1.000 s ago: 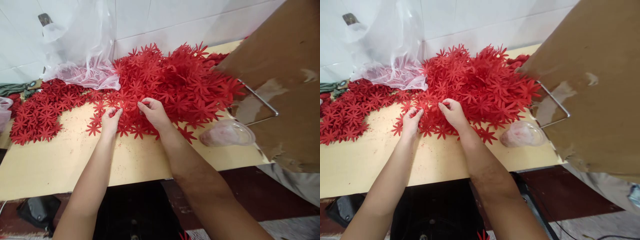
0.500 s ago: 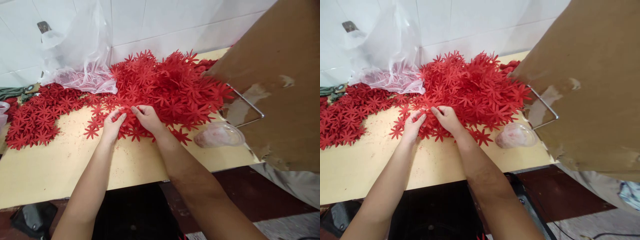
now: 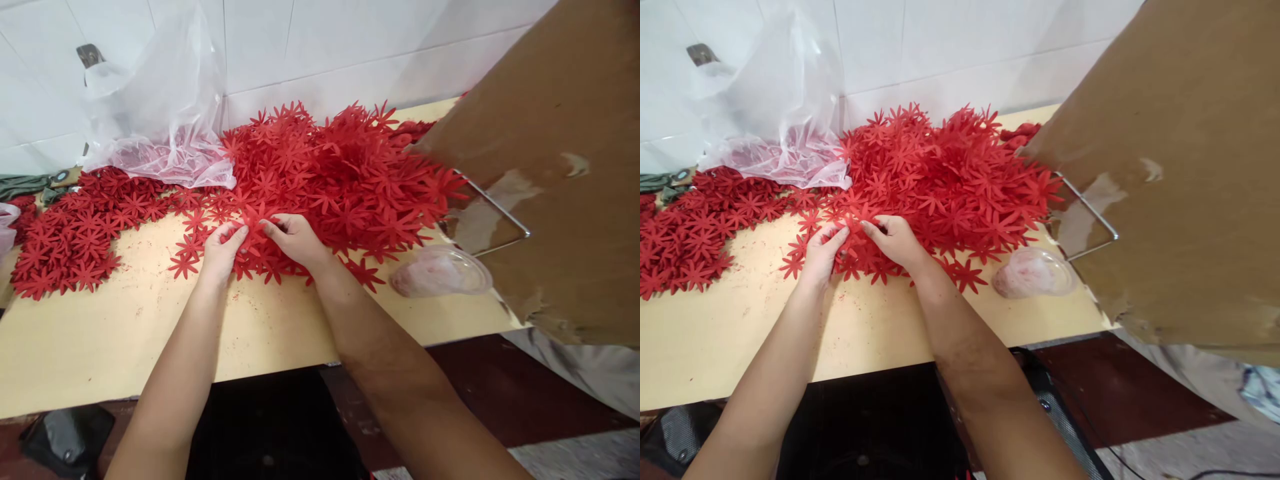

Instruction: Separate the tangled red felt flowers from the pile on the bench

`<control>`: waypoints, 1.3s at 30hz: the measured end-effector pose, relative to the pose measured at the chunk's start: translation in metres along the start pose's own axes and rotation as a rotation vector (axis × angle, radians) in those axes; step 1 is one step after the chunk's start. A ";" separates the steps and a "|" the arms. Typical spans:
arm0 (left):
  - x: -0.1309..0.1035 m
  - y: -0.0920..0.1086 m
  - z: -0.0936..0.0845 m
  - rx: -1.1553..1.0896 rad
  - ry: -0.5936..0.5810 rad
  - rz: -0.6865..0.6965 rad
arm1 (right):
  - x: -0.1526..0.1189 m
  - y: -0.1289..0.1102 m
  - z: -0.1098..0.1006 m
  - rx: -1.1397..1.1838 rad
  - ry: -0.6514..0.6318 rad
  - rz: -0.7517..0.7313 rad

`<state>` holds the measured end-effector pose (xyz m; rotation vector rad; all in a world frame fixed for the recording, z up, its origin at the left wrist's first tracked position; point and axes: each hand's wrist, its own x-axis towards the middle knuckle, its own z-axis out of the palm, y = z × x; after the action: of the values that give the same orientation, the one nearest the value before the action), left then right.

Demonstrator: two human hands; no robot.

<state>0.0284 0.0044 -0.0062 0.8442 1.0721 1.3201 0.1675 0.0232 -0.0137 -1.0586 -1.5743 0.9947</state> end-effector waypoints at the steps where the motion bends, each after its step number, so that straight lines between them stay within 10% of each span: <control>1: -0.001 0.000 0.001 0.001 -0.014 -0.017 | 0.000 0.000 0.001 0.010 -0.017 -0.010; 10: 0.002 -0.004 -0.003 -0.006 0.037 -0.020 | 0.001 0.007 0.004 -0.086 -0.080 -0.065; 17: 0.008 -0.004 -0.007 0.003 0.139 0.026 | 0.005 0.019 -0.008 -0.320 0.439 -0.235; 24: 0.006 -0.014 -0.002 0.044 0.019 0.047 | -0.003 0.007 0.012 -0.118 0.075 -0.153; 39: 0.004 -0.014 0.000 0.167 -0.005 0.117 | 0.003 0.010 0.008 0.010 0.352 -0.093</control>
<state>0.0330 0.0067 -0.0201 1.0471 1.1557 1.3373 0.1607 0.0285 -0.0244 -1.0773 -1.3152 0.7070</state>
